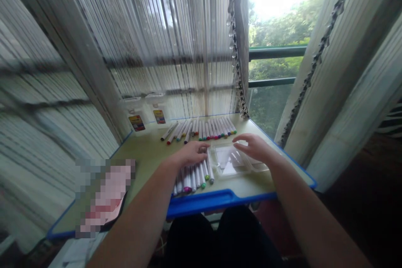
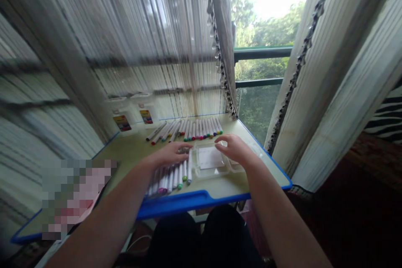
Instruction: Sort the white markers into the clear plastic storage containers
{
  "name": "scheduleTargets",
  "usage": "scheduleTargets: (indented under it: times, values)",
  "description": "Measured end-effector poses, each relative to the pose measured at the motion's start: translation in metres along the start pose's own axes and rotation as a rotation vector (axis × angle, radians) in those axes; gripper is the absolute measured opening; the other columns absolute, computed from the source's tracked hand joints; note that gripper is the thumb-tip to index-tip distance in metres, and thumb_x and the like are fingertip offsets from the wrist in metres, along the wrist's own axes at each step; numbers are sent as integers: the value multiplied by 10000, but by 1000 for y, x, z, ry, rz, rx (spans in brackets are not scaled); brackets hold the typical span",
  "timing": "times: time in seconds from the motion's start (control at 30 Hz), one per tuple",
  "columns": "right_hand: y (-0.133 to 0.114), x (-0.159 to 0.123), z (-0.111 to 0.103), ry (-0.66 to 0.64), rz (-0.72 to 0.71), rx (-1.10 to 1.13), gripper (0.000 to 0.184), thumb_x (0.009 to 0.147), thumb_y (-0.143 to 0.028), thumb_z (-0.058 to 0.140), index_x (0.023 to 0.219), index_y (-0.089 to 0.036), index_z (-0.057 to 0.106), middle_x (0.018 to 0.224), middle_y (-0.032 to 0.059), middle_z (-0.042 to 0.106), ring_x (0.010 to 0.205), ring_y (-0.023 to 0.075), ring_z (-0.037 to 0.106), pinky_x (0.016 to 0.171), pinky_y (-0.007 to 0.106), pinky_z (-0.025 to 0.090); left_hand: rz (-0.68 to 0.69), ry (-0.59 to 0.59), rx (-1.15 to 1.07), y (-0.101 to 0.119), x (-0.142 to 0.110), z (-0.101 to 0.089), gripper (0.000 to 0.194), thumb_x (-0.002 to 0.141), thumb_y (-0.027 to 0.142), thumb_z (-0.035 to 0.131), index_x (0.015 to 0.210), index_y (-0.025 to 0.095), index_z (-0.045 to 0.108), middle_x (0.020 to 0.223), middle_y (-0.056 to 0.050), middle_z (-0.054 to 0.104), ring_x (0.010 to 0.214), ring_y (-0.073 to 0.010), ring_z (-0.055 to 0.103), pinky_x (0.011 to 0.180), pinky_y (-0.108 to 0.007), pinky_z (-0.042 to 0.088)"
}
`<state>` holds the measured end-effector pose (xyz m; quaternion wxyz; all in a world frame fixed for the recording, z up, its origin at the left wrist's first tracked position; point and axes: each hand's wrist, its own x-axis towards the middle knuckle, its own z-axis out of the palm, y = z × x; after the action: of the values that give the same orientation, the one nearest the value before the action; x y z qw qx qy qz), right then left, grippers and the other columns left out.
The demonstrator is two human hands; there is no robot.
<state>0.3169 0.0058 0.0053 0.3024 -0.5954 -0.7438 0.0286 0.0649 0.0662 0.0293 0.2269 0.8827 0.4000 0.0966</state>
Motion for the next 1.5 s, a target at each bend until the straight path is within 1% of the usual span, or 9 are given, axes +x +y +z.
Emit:
scheduleTargets:
  times: [0.3,0.5,0.63,0.73,0.9,1.0,1.1,1.33,1.5]
  values:
    - [12,0,7,-78,35,-58,200,742,-200,627,921,-212,714,1135,81,658,1047,241,606,944,362,444,-26,26,-41,1,4,3,384,743,379,579,1063,182,658,1144,-87,645,1056,-244,584,938,-334,425]
    - [15,2,11,-43,68,-30,214,701,-162,672,906,-211,709,1117,73,661,1062,243,597,965,383,431,-9,106,-115,5,4,3,374,700,238,590,1063,163,643,1089,-72,665,1013,-208,601,925,-308,437]
    - [15,4,13,-28,55,-31,198,699,-156,672,885,-212,709,1104,62,661,1072,231,588,976,373,420,-37,148,-3,7,6,5,344,706,155,511,1002,153,685,1047,-72,683,962,-199,617,898,-295,444]
    - [15,6,14,-25,56,-39,184,699,-154,673,872,-206,712,1100,68,659,1065,225,588,979,367,413,-47,119,79,8,7,6,353,732,236,517,1025,135,686,1058,-93,680,953,-218,624,875,-299,455]
    - [15,6,17,-13,30,-58,152,719,-156,649,849,-194,718,1097,89,653,1034,230,591,967,376,415,5,23,142,7,6,4,427,727,357,567,1064,114,667,1261,-140,568,1149,-255,538,987,-315,389]
    - [16,5,18,2,22,-60,149,721,-161,648,847,-194,719,1104,91,649,1037,236,584,961,379,417,16,-65,138,4,4,0,510,703,483,593,1065,132,667,1338,-144,496,1207,-272,489,1015,-325,362]
    - [14,5,17,-4,31,-63,148,721,-164,650,848,-196,718,1107,87,648,1046,231,581,968,370,413,16,-84,130,1,3,-2,548,674,537,609,1073,165,662,1368,-128,461,1239,-278,451,1025,-340,347]
    - [13,6,16,-16,48,-32,150,714,-153,658,843,-197,720,1101,89,651,1054,233,585,976,379,406,25,-56,28,1,0,-7,405,614,456,688,927,199,699,1115,-98,610,1073,-270,545,922,-341,406]
    - [15,6,17,-5,47,-32,149,723,-157,652,850,-194,722,1111,92,647,1059,233,577,982,379,399,-34,-13,-35,-3,0,-11,428,586,452,698,916,180,682,1003,-75,634,965,-242,578,824,-305,440]
